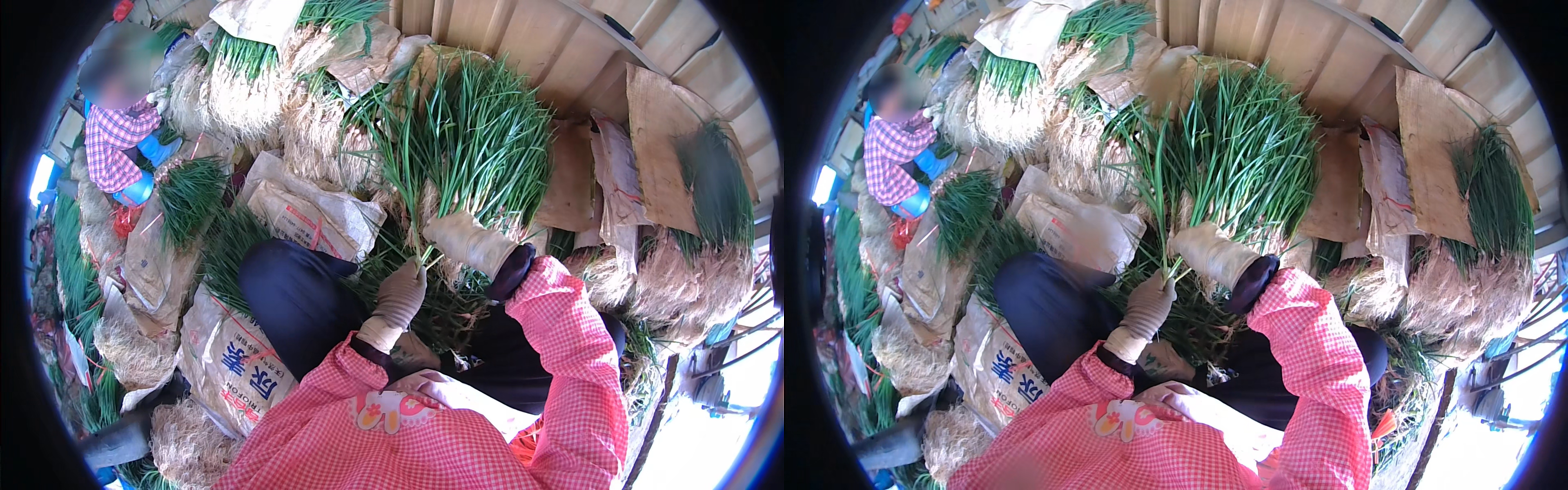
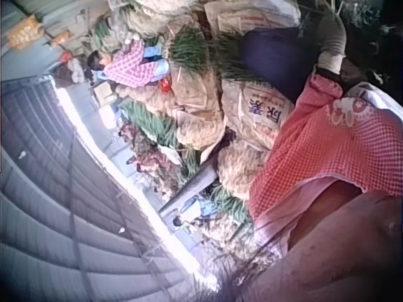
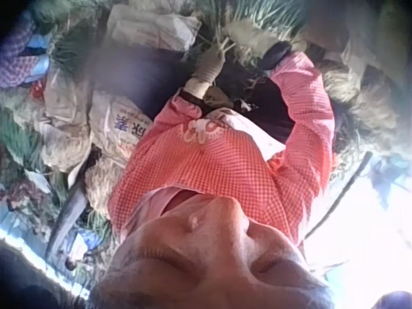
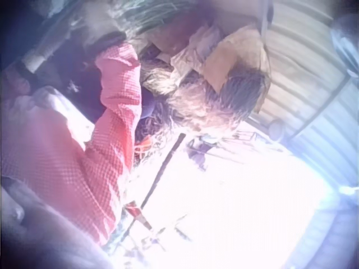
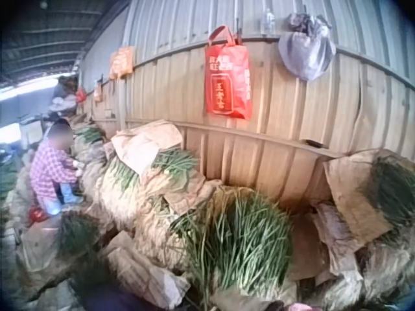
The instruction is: The person sits cross-legged on the floor and repeatedly gathers bunches of green onions, aligns the roots, and ties them with red rubber bands. The person places the finished bundles on a nearby pile.
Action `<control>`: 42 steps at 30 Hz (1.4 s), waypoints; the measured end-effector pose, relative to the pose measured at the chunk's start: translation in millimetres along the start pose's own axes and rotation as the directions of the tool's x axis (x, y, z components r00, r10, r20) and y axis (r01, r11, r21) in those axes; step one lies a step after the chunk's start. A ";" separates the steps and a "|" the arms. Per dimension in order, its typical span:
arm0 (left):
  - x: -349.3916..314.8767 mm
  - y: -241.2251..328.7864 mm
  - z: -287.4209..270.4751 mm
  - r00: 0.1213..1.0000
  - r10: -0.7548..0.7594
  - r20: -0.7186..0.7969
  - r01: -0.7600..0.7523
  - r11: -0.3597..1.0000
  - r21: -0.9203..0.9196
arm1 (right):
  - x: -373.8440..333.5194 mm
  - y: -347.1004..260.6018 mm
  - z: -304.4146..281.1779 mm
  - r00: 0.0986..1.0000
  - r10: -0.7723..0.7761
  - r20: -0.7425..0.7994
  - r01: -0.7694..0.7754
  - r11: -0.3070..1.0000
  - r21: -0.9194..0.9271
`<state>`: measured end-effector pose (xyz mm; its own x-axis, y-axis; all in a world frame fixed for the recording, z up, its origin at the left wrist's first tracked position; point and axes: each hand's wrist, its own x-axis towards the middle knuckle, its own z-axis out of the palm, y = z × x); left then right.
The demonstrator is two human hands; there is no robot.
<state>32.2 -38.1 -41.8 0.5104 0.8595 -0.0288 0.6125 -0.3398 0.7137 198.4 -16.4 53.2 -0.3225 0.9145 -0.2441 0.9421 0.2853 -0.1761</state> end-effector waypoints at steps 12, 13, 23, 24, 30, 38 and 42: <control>10.3 3.2 -11.0 0.997 -0.073 -0.012 0.072 0.996 -0.061 | 17.3 -13.1 30.3 0.967 0.167 -0.191 -0.210 0.949 -0.234; 15.0 7.0 -19.3 0.998 -0.045 -0.041 0.043 0.998 -0.049 | 14.5 -10.7 27.2 0.958 0.191 -0.212 -0.233 0.952 -0.197; 30.6 7.8 -116.8 0.924 -0.343 -0.171 0.000 0.445 -0.895 | 7.6 23.4 88.1 0.977 0.113 0.182 -0.179 0.898 0.403; 34.1 8.2 -117.3 0.912 -0.393 -0.118 0.051 0.393 -0.918 | 20.2 21.9 101.2 0.983 0.157 0.098 -0.183 0.912 0.367; 45.6 5.5 -104.0 0.941 -0.285 0.184 0.196 0.014 -0.981 | 129.0 19.4 161.5 0.603 0.797 -0.036 -0.518 0.426 0.742; 56.7 -13.0 -83.4 0.901 -0.347 0.259 0.253 -0.062 -0.965 | 162.8 39.1 185.3 0.786 0.617 0.027 -0.233 0.256 0.938; 57.9 -14.6 -77.0 0.895 -0.418 0.156 0.210 0.088 -0.974 | 74.5 -9.4 65.2 0.724 0.689 0.035 0.099 -0.154 0.983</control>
<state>6.3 46.0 -0.1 0.2949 0.8519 -0.4328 -0.4266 0.5227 0.7381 159.6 30.3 -25.5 0.4129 0.8482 -0.3318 -0.2669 -0.2356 -0.9345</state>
